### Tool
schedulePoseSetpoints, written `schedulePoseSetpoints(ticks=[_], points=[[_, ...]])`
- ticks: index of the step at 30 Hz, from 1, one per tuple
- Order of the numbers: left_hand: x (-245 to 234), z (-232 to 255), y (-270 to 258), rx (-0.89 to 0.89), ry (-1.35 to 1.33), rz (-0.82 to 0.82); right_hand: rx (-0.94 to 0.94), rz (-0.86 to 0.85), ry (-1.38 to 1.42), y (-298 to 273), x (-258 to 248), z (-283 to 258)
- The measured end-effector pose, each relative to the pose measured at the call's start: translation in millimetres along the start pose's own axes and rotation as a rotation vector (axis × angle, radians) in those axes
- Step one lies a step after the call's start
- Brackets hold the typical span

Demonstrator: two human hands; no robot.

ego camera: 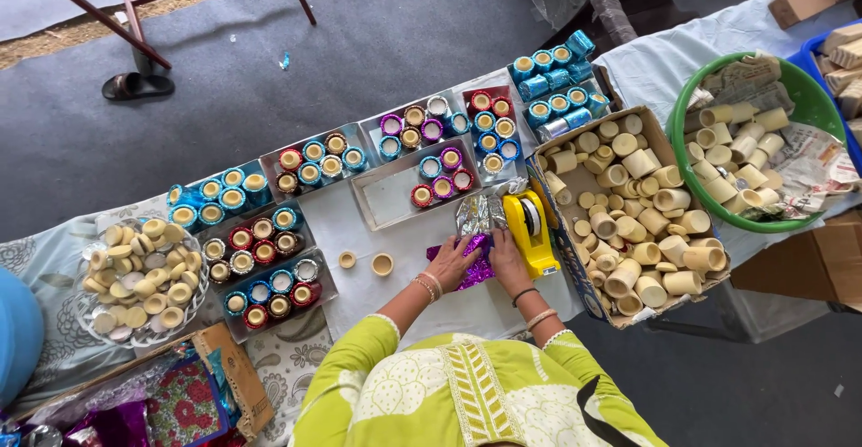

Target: Decorating and wrapping small containers with colorful paper and foil.

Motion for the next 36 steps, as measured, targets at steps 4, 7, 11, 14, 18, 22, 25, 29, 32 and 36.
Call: schedulePoseSetpoints(ticks=[4,7,11,14,18,22,25,29,32,36], points=[[-9.3,-8.8,-43.9,-0.156,-0.050,-0.106,-0.104,0.068,-0.287,-7.4,-4.4,-22.9],[6.1,-19.0,-86.1,-0.223,-0.026,-0.119,-0.304,0.238,-0.447,-27.2,-32.1,-68.3],[3.6,-18.3,-127.8,-0.270,-0.018,-0.061,-0.175,0.007,-0.318,-32.4,-6.6,-48.2],[9.0,-20.7,-148.3,-0.311,-0.035,-0.043,-0.131,-0.091,-0.258,-39.7,17.5,-37.6],[12.5,-20.6,-163.6,-0.338,-0.026,-0.027,-0.226,-0.056,-0.240,-52.9,22.5,-59.6],[4.7,-12.8,-154.3,-0.278,0.022,-0.048,-0.325,-0.094,-0.227,-67.9,18.2,-81.3],[21.9,-14.8,-145.3,-0.211,0.124,-0.033,-0.395,-0.097,-0.257,-75.1,31.1,-66.3],[-11.0,3.6,-125.8,-0.101,0.251,0.068,-0.444,0.011,-0.332,-79.3,31.9,-58.7],[-28.4,14.5,-119.0,-0.006,0.302,0.130,-0.453,0.045,-0.330,-81.6,26.0,-72.2],[-17.3,0.3,-121.2,-0.006,0.117,0.145,-0.380,0.063,-0.265,-82.2,21.6,-66.9]])
Point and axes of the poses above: each hand's wrist, its own y-axis towards the middle knuckle, its own x-axis out of the palm, z = x × y, the point moved 9 cm from there along y, towards the middle knuckle, and after that the axes turned 5 degrees about x, right-handed, at the moved point
